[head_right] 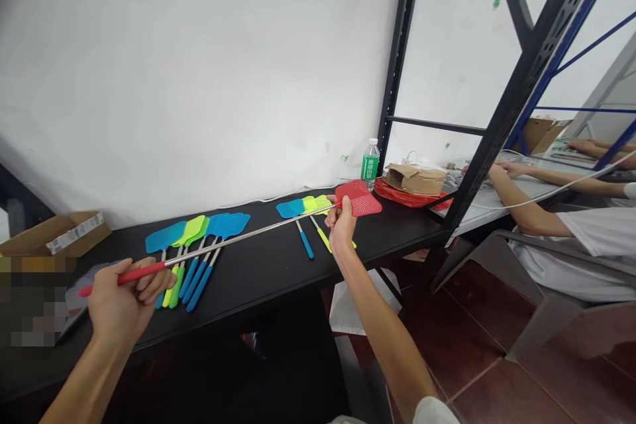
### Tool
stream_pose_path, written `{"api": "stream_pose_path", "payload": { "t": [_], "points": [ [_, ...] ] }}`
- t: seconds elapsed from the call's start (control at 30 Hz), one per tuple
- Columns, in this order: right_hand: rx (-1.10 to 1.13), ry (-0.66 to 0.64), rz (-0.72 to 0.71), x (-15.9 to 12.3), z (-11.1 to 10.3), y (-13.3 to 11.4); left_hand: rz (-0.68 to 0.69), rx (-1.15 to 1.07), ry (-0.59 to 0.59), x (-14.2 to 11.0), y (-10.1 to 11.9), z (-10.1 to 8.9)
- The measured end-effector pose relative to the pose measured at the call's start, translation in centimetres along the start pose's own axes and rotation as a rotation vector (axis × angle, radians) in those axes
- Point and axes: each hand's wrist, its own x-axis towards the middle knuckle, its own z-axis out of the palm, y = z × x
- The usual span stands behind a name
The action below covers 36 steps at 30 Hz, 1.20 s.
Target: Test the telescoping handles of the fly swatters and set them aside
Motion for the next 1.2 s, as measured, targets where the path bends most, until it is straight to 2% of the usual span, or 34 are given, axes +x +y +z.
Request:
{"api": "stream_pose_path", "payload": {
  "t": [0.17, 0.23, 0.33, 0.43, 0.6, 0.67, 0.73, 1.0, 1.2],
  "points": [
    [0.027, 0.029, -0.020, 0.6, -0.5, -1.7, 0.030, 0.073, 0.026, 0.3, 1.1, -1.4],
    [0.034, 0.051, -0.032, 0.9, -0.8, -2.0, 0.070, 0.109, 0.039, 0.5, 1.0, -1.9],
    [0.031, 0.060, -0.037, 1.2, -1.1, -2.1, 0.093, 0.239, -0.008, 0.9, 0.4, -2.7],
    [0.037, 0.076, -0.033, 1.5, -1.3, -1.9, 0.042, 0.429, -0.146, 1.2, -0.3, -3.5],
    [0.024, 0.111, -0.032, 2.2, -1.9, -2.5, -0.033, 0.773, -0.541, 1.2, -0.4, -4.5],
    [0.028, 0.115, -0.044, 2.4, -2.2, -2.8, -0.066, 0.796, -0.654, 1.0, -0.3, -4.5],
    [0.035, 0.120, -0.061, 2.5, -2.4, -3.0, -0.100, 0.765, -0.715, 0.7, -0.3, -4.4],
    [0.024, 0.116, -0.104, 2.4, -2.4, -3.1, -0.132, 0.745, -0.739, 0.2, -0.6, -3.6],
    [0.020, 0.113, -0.094, 2.2, -2.0, -3.4, -0.132, 0.752, -0.729, 0.0, 0.0, -3.6]
  ]
}}
